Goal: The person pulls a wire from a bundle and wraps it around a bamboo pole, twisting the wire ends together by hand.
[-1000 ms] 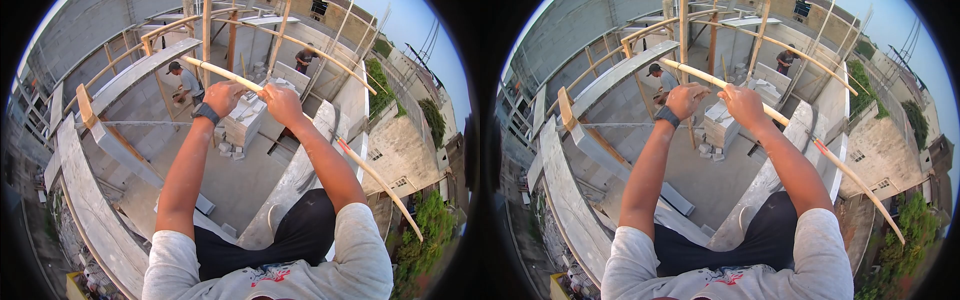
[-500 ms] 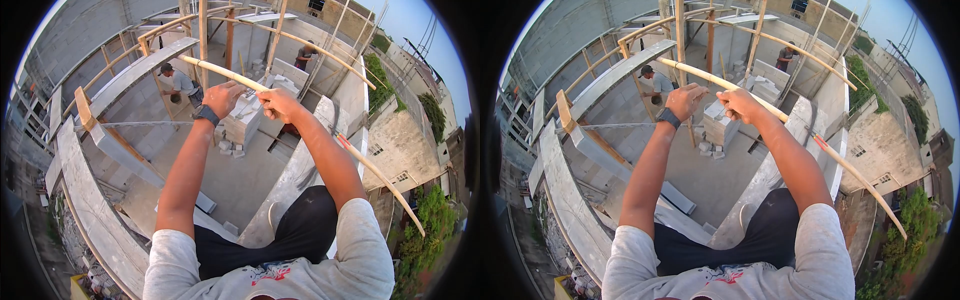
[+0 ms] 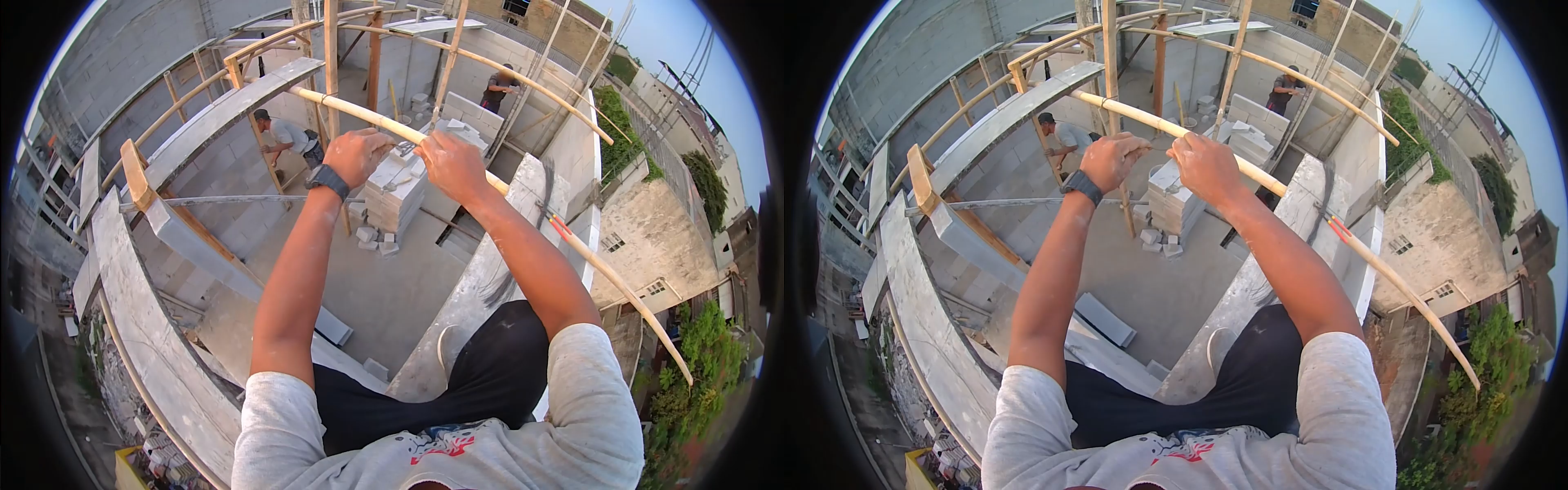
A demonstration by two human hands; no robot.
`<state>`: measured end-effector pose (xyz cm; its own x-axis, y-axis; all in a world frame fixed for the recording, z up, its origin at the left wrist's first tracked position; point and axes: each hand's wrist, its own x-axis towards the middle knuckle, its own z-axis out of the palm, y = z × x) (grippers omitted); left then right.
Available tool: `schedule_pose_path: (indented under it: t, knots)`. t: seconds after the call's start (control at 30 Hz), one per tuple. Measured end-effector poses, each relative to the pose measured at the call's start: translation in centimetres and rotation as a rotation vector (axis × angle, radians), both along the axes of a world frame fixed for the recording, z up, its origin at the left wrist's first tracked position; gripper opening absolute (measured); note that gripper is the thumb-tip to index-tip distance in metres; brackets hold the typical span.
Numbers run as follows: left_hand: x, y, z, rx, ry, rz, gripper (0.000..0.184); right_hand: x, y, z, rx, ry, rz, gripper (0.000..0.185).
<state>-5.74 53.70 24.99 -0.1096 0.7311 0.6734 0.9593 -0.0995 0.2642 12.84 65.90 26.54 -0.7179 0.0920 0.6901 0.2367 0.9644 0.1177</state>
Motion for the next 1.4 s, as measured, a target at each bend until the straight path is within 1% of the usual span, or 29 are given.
schedule_pose_path:
  t: [0.03,0.1,0.13,0.2,0.23,0.3,0.33,0.4,0.43,0.5,0.53,0.6,0.73,0.8,0.87,0.93,1.0,1.03,1.1,1.13,1.17,1.23,1.27,1.33,1.37,1.4]
  knots:
    - [0.0,0.0,-0.1,-0.006,0.002,0.011,0.017,-0.2,0.3,-0.4,0.002,0.0,-0.003,0.019]
    - [0.1,0.2,-0.5,-0.011,0.004,0.022,0.016,-0.7,-0.1,-0.4,-0.297,-0.064,-0.076,0.024]
    - [0.1,0.3,-0.7,0.004,0.006,0.018,0.016,-0.7,-0.5,0.1,-0.296,-0.063,-0.077,0.024]
    - [0.1,0.4,-0.9,0.02,0.009,0.017,0.016,-0.7,-1.4,1.3,-1.386,-0.032,-0.023,0.028]
    - [0.2,0.4,-0.9,0.023,0.007,0.01,0.016,-0.7,-1.3,1.2,-1.386,-0.033,-0.022,0.028]
    - [0.4,0.4,-1.0,0.025,0.006,0.004,0.015,-0.9,-0.7,1.0,-1.862,0.0,0.008,0.03]
    - [0.4,0.4,-1.0,0.026,0.013,0.006,0.015,-0.9,-0.5,0.8,-1.863,0.0,0.009,0.03]
    - [0.4,0.5,-1.1,0.024,0.021,0.008,0.014,-0.8,-0.3,0.4,-1.646,-0.099,-0.048,0.023]
    - [0.4,0.5,-1.3,0.003,0.031,0.011,0.014,-0.7,-0.4,-0.1,-1.648,-0.099,-0.049,0.023]
    - [0.4,0.6,-1.5,-0.017,0.039,0.01,0.014,-0.4,-1.3,-1.2,-0.302,-0.045,-0.056,0.014]
    - [0.5,0.6,-1.6,-0.041,0.071,0.025,0.014,-0.4,-1.5,-1.4,-0.301,-0.045,-0.059,0.014]
    - [0.4,0.8,-1.9,-0.063,0.106,0.039,0.014,-0.5,-1.6,-1.6,-0.159,-0.157,-0.042,0.012]
    - [0.6,1.1,-2.5,-0.1,0.126,0.009,0.015,-0.4,-1.1,-2.2,-0.123,-0.216,-0.07,0.012]
    - [0.7,0.9,-2.6,-0.132,0.149,0.019,0.015,-0.4,-1.0,-2.6,-0.372,-0.271,-0.116,0.015]
    - [0.8,0.9,-2.7,-0.179,0.141,0.009,0.014,-0.7,-0.5,-3.6,-0.41,-0.274,-0.121,0.015]
    - [1.0,1.0,-3.3,-0.186,0.117,-0.013,0.014,-0.7,-0.5,-3.2,-0.444,-0.274,-0.126,0.015]
    - [0.7,1.2,-3.3,-0.188,0.095,-0.022,0.014,-0.9,0.1,-2.2,-0.987,-0.396,-0.034,0.017]
    - [0.8,1.1,-3.3,-0.193,0.088,-0.017,0.014,-0.8,0.5,-2.2,-0.985,-0.4,-0.024,0.017]
    - [0.6,0.9,-3.3,-0.2,0.081,-0.007,0.014,-0.4,1.1,-1.9,-1.612,-0.322,0.054,0.02]
    - [0.6,0.9,-3.3,-0.192,0.079,0.007,0.014,-0.2,0.8,-1.5,-1.677,-0.27,0.069,0.022]
    - [0.6,0.9,-3.2,-0.185,0.077,0.018,0.014,-0.3,0.9,-1.5,-1.677,-0.272,0.068,0.022]
    - [0.5,1.0,-3.2,-0.161,0.054,0.019,0.014,-0.4,1.4,-1.6,-1.909,-0.237,0.168,0.022]
    - [0.5,1.0,-3.1,-0.136,0.035,0.022,0.014,-0.5,1.8,-1.7,-1.911,-0.238,0.165,0.022]
    - [0.5,0.9,-2.8,-0.119,0.028,0.01,0.015,-0.8,2.2,-1.4,-2.21,-0.217,0.201,0.022]
    - [0.4,0.7,-2.7,-0.1,0.023,0.001,0.016,-0.7,2.2,-1.5,-2.213,-0.22,0.199,0.022]
    - [0.5,0.4,-2.4,-0.103,0.018,0.007,0.016,-0.6,1.4,-1.0,-2.067,-0.225,0.142,0.023]
